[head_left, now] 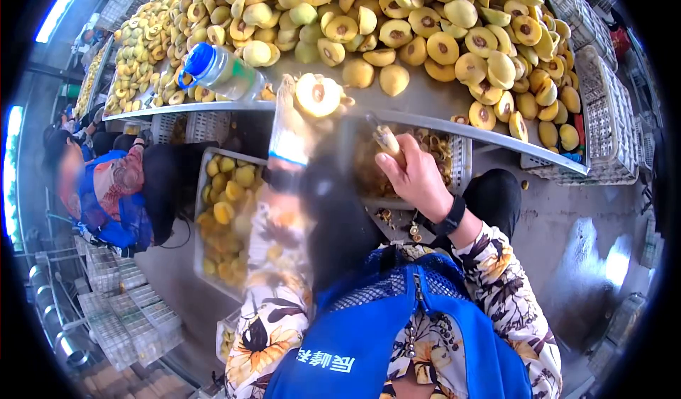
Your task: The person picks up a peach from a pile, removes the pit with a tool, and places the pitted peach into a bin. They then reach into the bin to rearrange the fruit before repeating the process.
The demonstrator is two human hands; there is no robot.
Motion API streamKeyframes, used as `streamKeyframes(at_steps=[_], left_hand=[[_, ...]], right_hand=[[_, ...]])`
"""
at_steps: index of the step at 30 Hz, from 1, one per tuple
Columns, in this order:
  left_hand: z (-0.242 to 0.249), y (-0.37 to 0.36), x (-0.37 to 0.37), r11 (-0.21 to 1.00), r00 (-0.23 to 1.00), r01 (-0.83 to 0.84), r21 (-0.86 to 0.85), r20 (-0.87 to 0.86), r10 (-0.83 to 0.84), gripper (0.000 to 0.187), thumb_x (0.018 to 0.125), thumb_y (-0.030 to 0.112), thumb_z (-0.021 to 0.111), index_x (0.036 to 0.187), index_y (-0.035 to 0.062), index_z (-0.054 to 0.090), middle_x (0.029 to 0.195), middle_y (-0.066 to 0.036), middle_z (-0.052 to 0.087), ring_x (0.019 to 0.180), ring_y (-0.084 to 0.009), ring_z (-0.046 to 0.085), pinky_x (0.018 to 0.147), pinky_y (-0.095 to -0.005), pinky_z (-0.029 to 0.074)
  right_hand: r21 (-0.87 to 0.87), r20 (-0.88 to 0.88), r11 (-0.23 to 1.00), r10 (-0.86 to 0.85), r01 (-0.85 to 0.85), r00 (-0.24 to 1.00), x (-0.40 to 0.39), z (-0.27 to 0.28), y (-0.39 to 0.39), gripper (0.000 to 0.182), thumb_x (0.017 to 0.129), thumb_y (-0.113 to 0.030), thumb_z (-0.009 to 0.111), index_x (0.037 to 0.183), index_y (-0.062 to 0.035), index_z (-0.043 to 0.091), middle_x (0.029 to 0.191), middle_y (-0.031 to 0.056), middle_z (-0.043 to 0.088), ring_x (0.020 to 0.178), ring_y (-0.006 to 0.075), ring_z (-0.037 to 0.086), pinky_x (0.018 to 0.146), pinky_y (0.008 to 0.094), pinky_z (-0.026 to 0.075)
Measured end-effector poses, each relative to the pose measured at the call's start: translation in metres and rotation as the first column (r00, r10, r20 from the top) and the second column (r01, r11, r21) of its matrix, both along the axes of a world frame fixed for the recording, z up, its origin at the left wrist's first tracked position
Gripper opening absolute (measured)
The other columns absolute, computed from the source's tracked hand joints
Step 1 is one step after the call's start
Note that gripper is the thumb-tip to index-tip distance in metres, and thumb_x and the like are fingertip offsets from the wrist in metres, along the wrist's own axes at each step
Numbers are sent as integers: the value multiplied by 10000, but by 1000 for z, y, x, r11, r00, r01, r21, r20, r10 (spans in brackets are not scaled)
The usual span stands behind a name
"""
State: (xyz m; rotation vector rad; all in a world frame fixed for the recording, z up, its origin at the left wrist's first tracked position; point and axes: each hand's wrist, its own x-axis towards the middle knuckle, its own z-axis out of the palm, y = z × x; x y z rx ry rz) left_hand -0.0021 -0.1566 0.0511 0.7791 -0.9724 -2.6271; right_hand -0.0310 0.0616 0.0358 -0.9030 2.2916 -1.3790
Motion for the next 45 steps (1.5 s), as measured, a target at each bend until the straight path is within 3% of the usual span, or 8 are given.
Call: streamKeyframes(at_steps=[18,20,24,25,28,34,38,45], left_hand=[[-36,126,33,925,954,-276,-261,-189,231,331,962,281,419,1149,20,497,944,-73,585,757,-168,580,665,-284,499],[-50,123,34,517,970,-232,-824,-153,191,305,954,244,437,1137,10,508,936,-76,591,747,-164,584,654,-271,496],[-22,118,40,601,999,-35,-798,-40,5,254,943,187,452,1083,-2,550,933,-76,606,769,-150,587,665,-261,489],[-26,105,39,289,997,19,-957,-3,-77,258,938,207,470,1040,-4,580,938,-73,611,798,-151,588,697,-268,486],[-10,96,37,911,967,252,-326,39,-253,269,932,231,492,1022,-3,591,942,-69,613,825,-158,587,730,-276,484],[-17,130,44,853,961,-275,-443,-162,225,304,924,226,530,1131,4,520,999,-117,605,849,-195,607,703,-278,519],[-40,110,47,988,979,-88,-126,-194,62,254,912,173,544,1099,2,537,932,-131,621,766,-196,617,650,-276,524],[-40,117,38,843,991,-132,-521,-100,93,282,931,266,494,1005,0,551,833,-134,614,644,-213,595,538,-284,497]], right_hand=[[90,-5,994,-54,54,999,42,5,24,220,885,-178,526,884,18,428,657,247,564,639,435,568,556,484,440],[91,18,995,-42,40,999,46,3,26,185,874,-136,513,887,25,423,650,247,563,628,431,568,548,486,442],[113,15,992,62,-63,998,42,0,33,199,774,-31,520,891,31,371,629,280,527,663,476,535,570,506,423],[112,-11,991,78,-76,997,41,-6,33,199,770,-34,522,884,33,372,624,280,525,662,476,536,571,504,424],[110,82,990,75,-84,994,39,-6,31,189,760,-33,521,878,38,391,658,285,540,688,471,550,593,484,443],[-18,214,1000,23,-20,976,52,-6,18,221,821,-108,526,958,57,470,766,277,592,749,442,588,663,449,470],[-19,301,1000,-5,11,954,60,-9,16,304,812,-115,534,1054,62,478,841,290,604,814,447,595,707,434,477],[-66,843,997,79,-43,533,53,16,22,279,832,-91,471,1098,-10,458,624,13,486,414,78,450,362,242,370]])
